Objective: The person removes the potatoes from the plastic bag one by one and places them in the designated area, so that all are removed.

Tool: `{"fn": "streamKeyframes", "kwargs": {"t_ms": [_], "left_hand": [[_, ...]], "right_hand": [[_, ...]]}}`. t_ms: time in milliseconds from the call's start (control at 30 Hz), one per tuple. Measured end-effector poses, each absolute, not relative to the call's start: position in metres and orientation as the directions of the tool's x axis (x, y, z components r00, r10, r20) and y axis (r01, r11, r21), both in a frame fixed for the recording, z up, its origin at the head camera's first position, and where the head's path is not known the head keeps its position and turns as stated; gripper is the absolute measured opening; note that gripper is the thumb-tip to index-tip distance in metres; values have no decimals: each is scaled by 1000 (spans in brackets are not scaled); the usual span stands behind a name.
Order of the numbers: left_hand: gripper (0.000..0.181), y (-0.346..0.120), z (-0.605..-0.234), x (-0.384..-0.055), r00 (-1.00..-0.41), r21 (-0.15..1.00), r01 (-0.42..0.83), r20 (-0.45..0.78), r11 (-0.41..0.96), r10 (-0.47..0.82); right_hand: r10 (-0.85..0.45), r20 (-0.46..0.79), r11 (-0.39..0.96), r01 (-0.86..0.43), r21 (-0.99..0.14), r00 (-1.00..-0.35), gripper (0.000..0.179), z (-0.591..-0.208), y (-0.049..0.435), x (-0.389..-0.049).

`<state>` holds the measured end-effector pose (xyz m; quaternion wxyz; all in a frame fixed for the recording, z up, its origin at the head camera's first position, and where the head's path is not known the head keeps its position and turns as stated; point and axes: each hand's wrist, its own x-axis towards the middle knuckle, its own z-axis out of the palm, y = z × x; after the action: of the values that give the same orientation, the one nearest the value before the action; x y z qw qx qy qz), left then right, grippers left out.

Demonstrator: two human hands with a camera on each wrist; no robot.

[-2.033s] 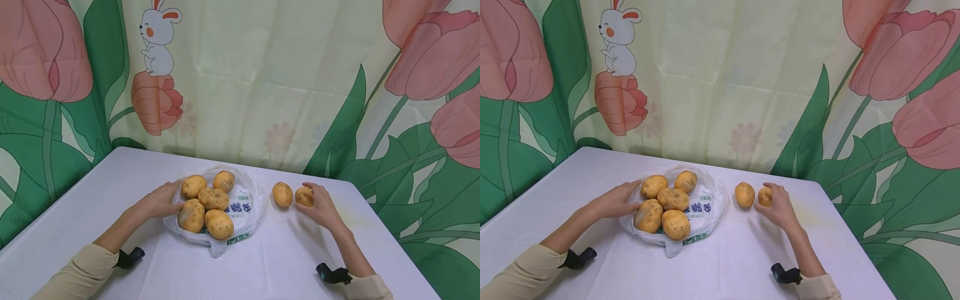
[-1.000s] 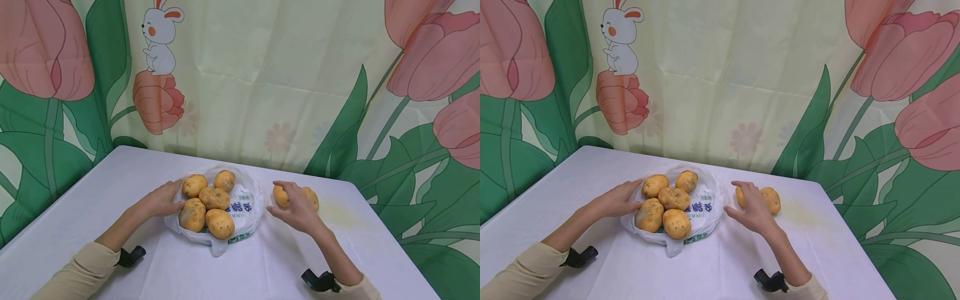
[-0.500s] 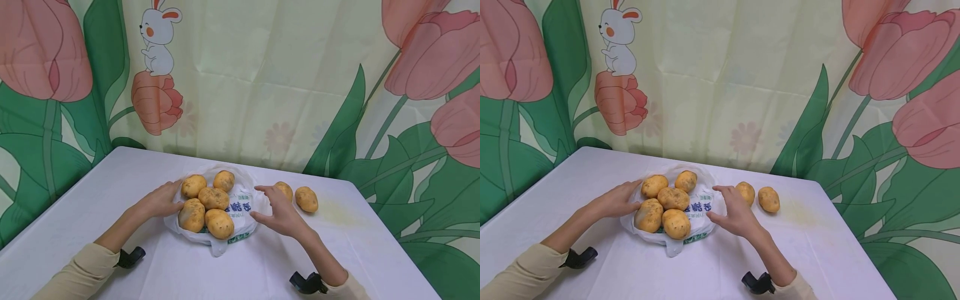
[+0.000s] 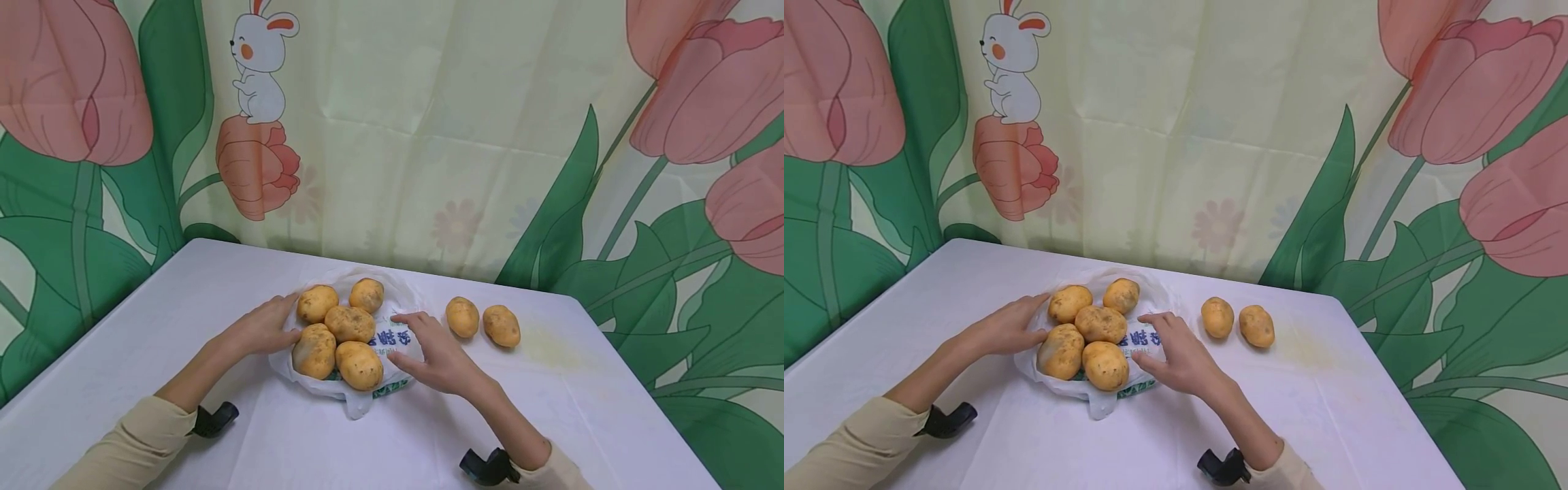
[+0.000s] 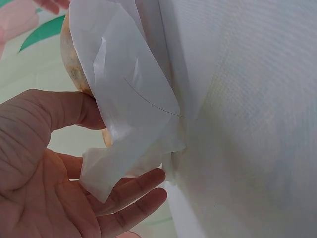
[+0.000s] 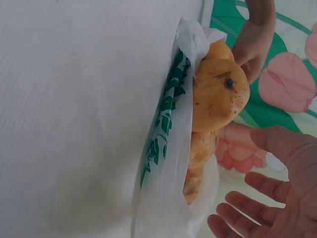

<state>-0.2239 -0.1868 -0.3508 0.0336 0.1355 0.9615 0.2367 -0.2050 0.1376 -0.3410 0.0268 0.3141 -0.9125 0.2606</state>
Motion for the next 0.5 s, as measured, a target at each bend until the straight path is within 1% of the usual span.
{"fn": "streamKeyframes", "kwargs": {"t_ms": [100, 267, 500], "left_hand": [[78, -187, -351, -224, -960, 459, 249, 2, 853, 279], [78, -187, -348, -223, -959, 453, 255, 5, 854, 283], [77, -187, -349, -223, -958, 456, 257, 7, 852, 286]], "right_hand": [[-589, 181, 650, -595, -472, -787, 57, -341, 133, -204], [-655, 147, 611, -635, -473, -741, 57, -342, 128, -203], [-711, 140, 573, -683, -454, -689, 56, -343, 119, -202]]}}
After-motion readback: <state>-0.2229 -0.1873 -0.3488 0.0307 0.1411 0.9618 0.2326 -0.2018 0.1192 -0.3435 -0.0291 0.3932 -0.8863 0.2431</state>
